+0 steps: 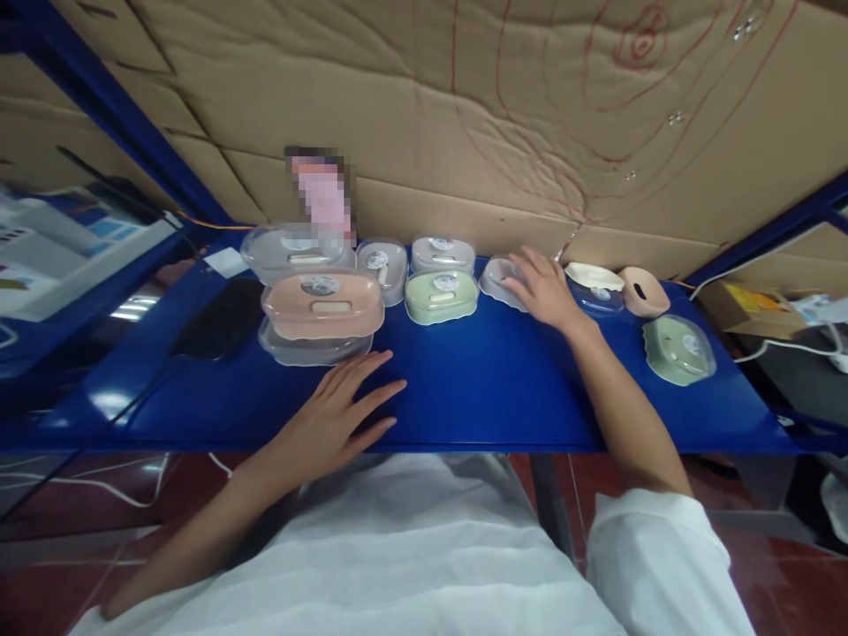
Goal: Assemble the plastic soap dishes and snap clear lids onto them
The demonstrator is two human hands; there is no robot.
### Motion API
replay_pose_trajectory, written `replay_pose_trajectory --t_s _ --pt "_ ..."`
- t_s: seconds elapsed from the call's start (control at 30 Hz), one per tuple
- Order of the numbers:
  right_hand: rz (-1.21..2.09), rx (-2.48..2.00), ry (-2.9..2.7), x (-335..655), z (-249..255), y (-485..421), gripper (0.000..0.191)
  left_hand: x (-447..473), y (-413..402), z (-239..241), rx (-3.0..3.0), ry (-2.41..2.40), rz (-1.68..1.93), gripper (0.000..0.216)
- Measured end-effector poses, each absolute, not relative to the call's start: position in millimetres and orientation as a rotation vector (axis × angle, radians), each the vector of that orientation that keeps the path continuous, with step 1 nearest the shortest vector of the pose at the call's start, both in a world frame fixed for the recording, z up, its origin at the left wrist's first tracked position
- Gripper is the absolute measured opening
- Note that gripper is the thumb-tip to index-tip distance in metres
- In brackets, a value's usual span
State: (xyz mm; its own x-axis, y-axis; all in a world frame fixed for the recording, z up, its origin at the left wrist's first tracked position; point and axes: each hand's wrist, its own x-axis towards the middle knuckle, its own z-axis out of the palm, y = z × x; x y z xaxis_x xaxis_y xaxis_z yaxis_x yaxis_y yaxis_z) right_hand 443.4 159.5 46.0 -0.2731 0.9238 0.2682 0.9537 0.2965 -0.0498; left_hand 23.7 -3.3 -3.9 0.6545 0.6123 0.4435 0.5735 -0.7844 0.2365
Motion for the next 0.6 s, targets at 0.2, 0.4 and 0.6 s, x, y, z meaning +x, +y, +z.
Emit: replay_pose_trajectory --t_s 0.2,0.4,0.6 --pt "-0.276 -2.316 -1.888 499 50 131 0.07 22 -2 -4 2.767 0.972 0.728 0.043" --pt "-0.37 -2.46 -1.934 498 44 58 0.063 22 -1 -4 2.791 0.964 0.707 0.041" --pt "-0.069 -1.756 -2.329 416 24 -5 0.034 22 -3 -2 2.825 0.93 0.718 0.043"
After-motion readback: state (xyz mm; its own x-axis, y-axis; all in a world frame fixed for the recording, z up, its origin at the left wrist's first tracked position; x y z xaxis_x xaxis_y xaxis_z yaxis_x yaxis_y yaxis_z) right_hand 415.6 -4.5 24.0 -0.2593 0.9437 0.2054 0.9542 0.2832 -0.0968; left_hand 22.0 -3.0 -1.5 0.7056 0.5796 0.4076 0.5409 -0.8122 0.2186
